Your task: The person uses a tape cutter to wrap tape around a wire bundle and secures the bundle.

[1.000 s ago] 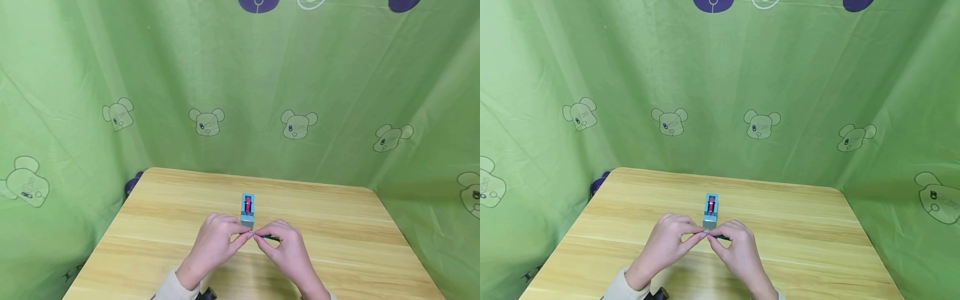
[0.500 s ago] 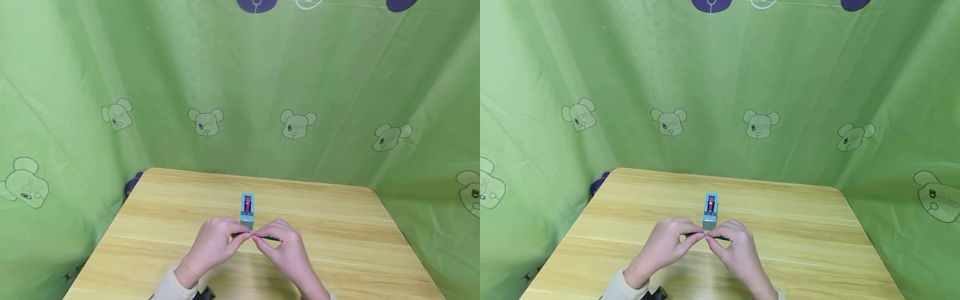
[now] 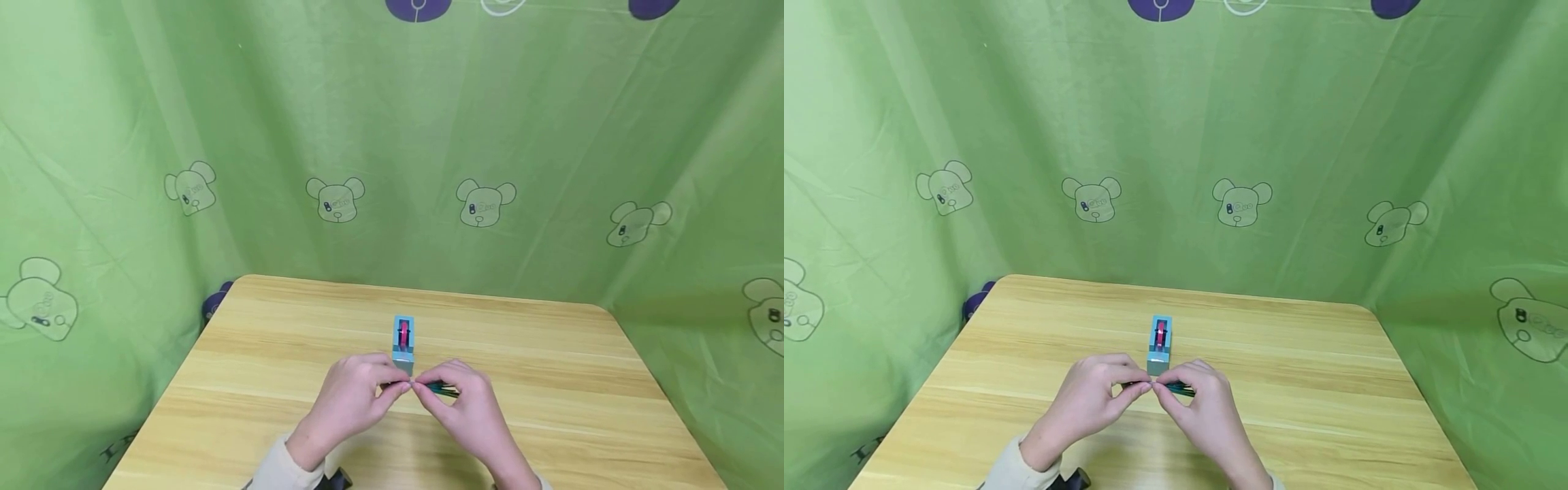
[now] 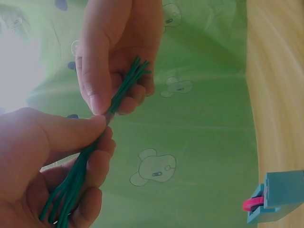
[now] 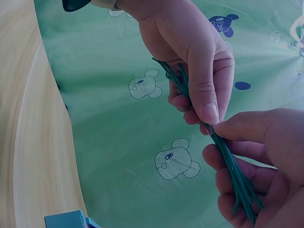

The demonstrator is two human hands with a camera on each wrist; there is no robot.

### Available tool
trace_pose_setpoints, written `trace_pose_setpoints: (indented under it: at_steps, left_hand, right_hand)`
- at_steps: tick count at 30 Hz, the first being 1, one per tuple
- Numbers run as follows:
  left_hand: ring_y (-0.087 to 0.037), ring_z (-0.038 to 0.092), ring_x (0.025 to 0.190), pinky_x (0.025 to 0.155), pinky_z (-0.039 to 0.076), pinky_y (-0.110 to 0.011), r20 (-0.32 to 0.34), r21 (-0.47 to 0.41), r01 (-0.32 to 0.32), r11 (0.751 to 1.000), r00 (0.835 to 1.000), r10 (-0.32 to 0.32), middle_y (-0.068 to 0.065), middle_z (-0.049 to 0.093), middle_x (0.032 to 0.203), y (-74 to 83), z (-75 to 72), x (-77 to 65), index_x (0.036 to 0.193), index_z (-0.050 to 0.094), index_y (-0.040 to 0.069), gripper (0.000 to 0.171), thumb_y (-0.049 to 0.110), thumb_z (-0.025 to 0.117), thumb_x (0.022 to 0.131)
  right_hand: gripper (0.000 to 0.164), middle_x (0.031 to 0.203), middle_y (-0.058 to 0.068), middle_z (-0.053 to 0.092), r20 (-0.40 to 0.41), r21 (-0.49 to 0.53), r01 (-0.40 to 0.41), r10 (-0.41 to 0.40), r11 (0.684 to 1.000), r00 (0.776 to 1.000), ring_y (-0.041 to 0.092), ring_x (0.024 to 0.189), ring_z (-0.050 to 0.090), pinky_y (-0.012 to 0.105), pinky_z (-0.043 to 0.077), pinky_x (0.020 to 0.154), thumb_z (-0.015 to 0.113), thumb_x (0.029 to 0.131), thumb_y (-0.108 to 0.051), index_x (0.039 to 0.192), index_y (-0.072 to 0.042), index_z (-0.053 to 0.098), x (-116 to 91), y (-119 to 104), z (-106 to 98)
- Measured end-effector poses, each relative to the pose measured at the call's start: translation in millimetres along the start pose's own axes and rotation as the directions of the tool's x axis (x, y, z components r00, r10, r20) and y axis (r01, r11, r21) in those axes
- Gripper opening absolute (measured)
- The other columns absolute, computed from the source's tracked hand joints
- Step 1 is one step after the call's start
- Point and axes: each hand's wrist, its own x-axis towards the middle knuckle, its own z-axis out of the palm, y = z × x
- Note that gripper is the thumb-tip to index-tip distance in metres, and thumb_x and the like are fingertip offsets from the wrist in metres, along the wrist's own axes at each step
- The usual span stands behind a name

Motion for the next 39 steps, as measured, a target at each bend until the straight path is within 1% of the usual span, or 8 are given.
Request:
trace_pose_setpoints:
  at_steps: [4, 8, 15, 21, 25, 30, 33, 39]
  left_hand:
    - [0.000, 0.056, 0.061, 0.055, 0.038, -0.010, -0.001, 0.003, -0.013, 1.000, 1.000, 0.013, 0.013, 0.069, 0.082, -0.9, 1.1, -0.5, 0.088, 0.080, 0.020, 0.004, 0.023, 0.078, 0.087]
    - [0.001, 0.056, 0.062, 0.055, 0.038, -0.009, 0.001, -0.009, -0.011, 1.000, 1.000, 0.011, 0.013, 0.069, 0.083, -1.2, 1.6, -0.9, 0.089, 0.080, 0.020, 0.004, 0.023, 0.077, 0.087]
    - [0.006, 0.058, 0.065, 0.057, 0.040, -0.008, 0.020, -0.054, 0.016, 0.998, 1.000, -0.015, 0.013, 0.072, 0.085, -1.4, 0.6, -0.5, 0.093, 0.080, 0.020, 0.007, 0.024, 0.076, 0.088]
    - [0.011, 0.054, 0.064, 0.055, 0.039, -0.007, 0.041, -0.065, 0.034, 0.997, 0.999, -0.032, 0.014, 0.073, 0.086, -1.5, -1.7, -0.7, 0.096, 0.080, 0.022, 0.010, 0.026, 0.073, 0.091]
    - [0.010, 0.049, 0.061, 0.053, 0.037, -0.009, 0.063, -0.056, 0.043, 0.997, 0.997, -0.039, 0.014, 0.072, 0.086, -1.1, -3.2, -0.4, 0.098, 0.080, 0.022, 0.013, 0.029, 0.070, 0.093]
    - [0.009, 0.047, 0.059, 0.053, 0.037, -0.010, 0.079, -0.063, 0.071, 0.995, 0.995, -0.066, 0.015, 0.067, 0.079, -0.9, -2.5, -1.0, 0.098, 0.080, 0.022, 0.015, 0.030, 0.068, 0.095]
    - [0.007, 0.045, 0.057, 0.054, 0.036, -0.011, 0.050, -0.043, 0.053, 0.998, 0.997, -0.051, 0.017, 0.063, 0.074, -1.3, -1.0, -0.9, 0.094, 0.080, 0.022, 0.012, 0.028, 0.070, 0.094]
    - [0.004, 0.043, 0.057, 0.059, 0.038, -0.016, -0.009, 0.010, 0.000, 1.000, 1.000, 0.000, 0.017, 0.062, 0.071, -2.0, 2.2, -1.4, 0.090, 0.080, 0.022, 0.007, 0.026, 0.074, 0.091]
  right_hand:
    - [0.015, 0.086, -0.014, 0.069, 0.030, 0.014, -0.042, 0.042, 0.999, 0.999, 0.005, 0.081, 0.064, 0.026, 0.056, 0.069, 0.080, 0.084, -0.012, 0.087, -0.025, 0.074, -0.5, 1.1, -0.1]
    - [0.012, 0.085, -0.007, 0.071, 0.028, 0.013, -0.026, 0.025, 1.000, 0.999, 0.005, 0.081, 0.064, 0.026, 0.055, 0.070, 0.079, 0.086, -0.014, 0.087, -0.025, 0.074, -0.7, 1.4, -0.6]
    - [0.018, 0.086, -0.011, 0.071, -0.012, 0.000, 0.083, -0.083, 0.997, 0.997, 0.007, 0.082, 0.063, 0.022, 0.053, 0.071, 0.080, 0.082, -0.007, 0.087, -0.023, 0.075, -0.5, 2.3, -0.3]
    - [0.016, 0.087, -0.010, 0.071, -0.030, 0.006, 0.127, -0.127, 0.992, 0.991, 0.009, 0.083, 0.063, 0.019, 0.048, 0.077, 0.080, 0.082, -0.007, 0.088, -0.022, 0.076, -0.5, 2.8, 0.6]
    - [0.019, 0.088, -0.012, 0.070, -0.066, -0.011, 0.181, -0.181, 0.983, 0.981, 0.009, 0.083, 0.062, 0.018, 0.046, 0.079, 0.082, 0.079, -0.004, 0.088, -0.020, 0.076, -0.1, 3.6, 2.2]
    - [0.021, 0.087, -0.010, 0.070, -0.108, -0.036, 0.242, -0.244, 0.970, 0.964, 0.011, 0.082, 0.062, 0.018, 0.045, 0.080, 0.082, 0.076, -0.001, 0.087, -0.018, 0.076, 0.6, 4.3, 4.3]
    - [0.020, 0.087, -0.011, 0.071, -0.116, -0.027, 0.225, -0.226, 0.974, 0.967, 0.011, 0.082, 0.062, 0.018, 0.045, 0.080, 0.082, 0.077, -0.002, 0.087, -0.018, 0.076, 0.6, 4.0, 5.0]
    - [0.018, 0.086, -0.012, 0.071, -0.100, 0.016, 0.132, -0.130, 0.991, 0.987, 0.011, 0.083, 0.063, 0.019, 0.047, 0.078, 0.081, 0.080, -0.005, 0.087, -0.020, 0.076, -0.7, 2.2, 4.3]
